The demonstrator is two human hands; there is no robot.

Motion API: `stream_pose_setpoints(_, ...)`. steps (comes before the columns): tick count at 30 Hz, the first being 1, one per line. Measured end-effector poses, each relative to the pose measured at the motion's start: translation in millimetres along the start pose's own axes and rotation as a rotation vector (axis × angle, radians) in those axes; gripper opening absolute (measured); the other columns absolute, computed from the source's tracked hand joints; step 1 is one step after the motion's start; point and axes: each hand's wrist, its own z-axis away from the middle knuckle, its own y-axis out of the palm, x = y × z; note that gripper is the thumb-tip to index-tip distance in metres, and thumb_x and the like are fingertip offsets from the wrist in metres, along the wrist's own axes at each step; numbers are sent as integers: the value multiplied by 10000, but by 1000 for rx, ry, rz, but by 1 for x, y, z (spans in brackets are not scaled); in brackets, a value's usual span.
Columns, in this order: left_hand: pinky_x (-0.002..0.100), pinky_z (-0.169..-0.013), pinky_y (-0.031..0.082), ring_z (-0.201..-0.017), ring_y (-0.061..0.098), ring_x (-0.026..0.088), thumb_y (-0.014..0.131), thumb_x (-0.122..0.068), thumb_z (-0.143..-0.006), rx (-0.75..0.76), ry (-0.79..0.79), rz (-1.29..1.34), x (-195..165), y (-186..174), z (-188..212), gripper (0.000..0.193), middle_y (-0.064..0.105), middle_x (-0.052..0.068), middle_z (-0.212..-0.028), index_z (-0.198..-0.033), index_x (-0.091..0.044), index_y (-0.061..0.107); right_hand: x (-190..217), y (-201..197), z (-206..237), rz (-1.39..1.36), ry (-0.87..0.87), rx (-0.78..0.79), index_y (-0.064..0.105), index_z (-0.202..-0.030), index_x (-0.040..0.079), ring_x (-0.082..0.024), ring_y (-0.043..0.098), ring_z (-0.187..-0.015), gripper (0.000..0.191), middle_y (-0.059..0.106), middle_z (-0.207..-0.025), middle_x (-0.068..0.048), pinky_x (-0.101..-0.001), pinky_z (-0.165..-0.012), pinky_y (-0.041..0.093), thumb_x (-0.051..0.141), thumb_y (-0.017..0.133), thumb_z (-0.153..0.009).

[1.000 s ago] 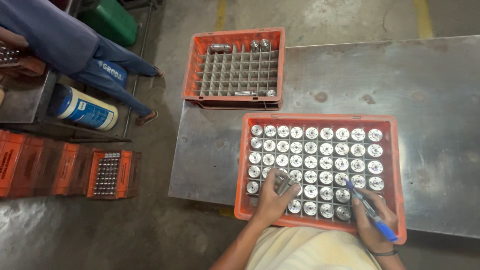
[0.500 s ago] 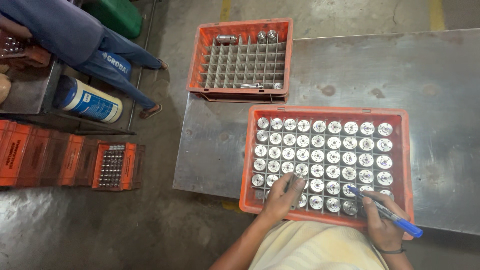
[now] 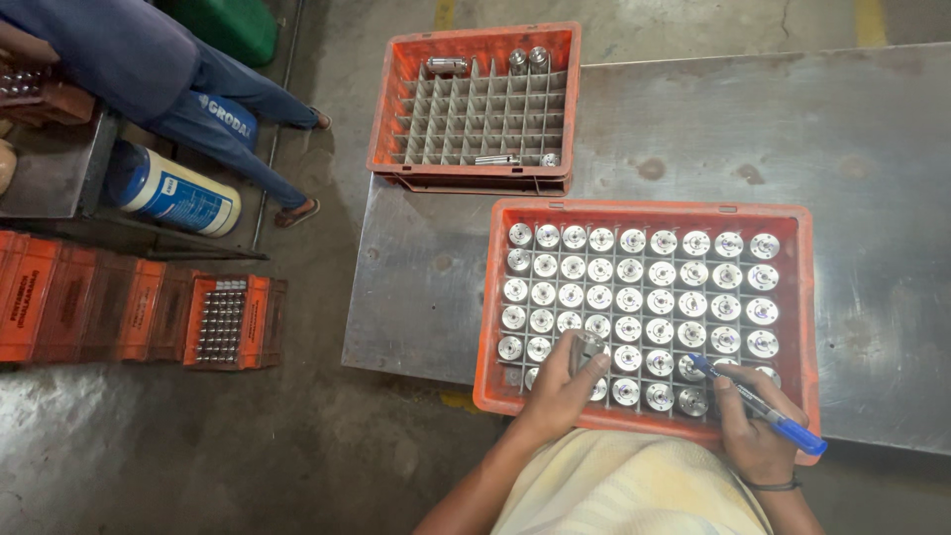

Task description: The person repeatedly picks up small cylindrical metal parts from an orange crate, marks each with a blue marker, and places them back into the crate. The person also moves a second crate of parts into view and continues marking.

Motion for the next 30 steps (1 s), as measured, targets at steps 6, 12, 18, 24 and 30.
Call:
stream_pose_setpoints(6, 238, -566, 419, -674, 475, 70, 576, -407, -1063, -26, -169, 183, 25, -1, 0, 397, 517, 29, -831, -1150, -20, 571, 3, -1, 0, -18, -51, -5, 706, -1179, -11, -102, 603, -768, 218, 683, -933, -83, -257, -695, 469, 107, 666, -1000)
stream_pose_setpoints(12, 292, -1092, 390, -1264, 498, 129, 550, -441, -1064, -89, -142, 166, 48, -8, -5, 579, 554, 71, -1367, -1462, -28, 474, 16, 0, -3, -31, -92, 9, 696, -1167, -30, -119, 630, -837, 204, 699, -1010, -110, -275, -741, 491, 95, 653, -1011)
stream_pose_setpoints(18, 310, -1108, 385, -1287, 510, 139, 529, -372, -1029, -235, -160, 493, 40, -8, -10, 520, 570, 42, -1390, -1433, -46, 503, 58, 3, 5, -48, -255, 225, 722, -1101, -2, -175, 701, -738, 230, 725, -890, -125, -310, -691, 542, 49, 617, -903)
stream_pose_setpoints(24, 332, -1049, 441, -1165, 558, 151, 305, -474, -1117, -183, -30, 424, 16, -15, -6, 552, 604, 50, -1264, -1385, -49, 534, 109, 20, -8, -163, -711, 405, 705, -1028, -14, -255, 698, -738, 195, 724, -862, -133, -355, -668, 546, 43, 672, -844)
stream_pose_setpoints(30, 283, -843, 517, -1002, 611, 134, 298, -510, -1104, -188, -69, 568, 6, -14, -6, 559, 641, 42, -1165, -1368, -79, 537, 134, 35, -4, -233, -715, 501, 697, -1035, -12, -270, 694, -769, 204, 716, -888, -131, -369, -713, 553, 47, 682, -841)
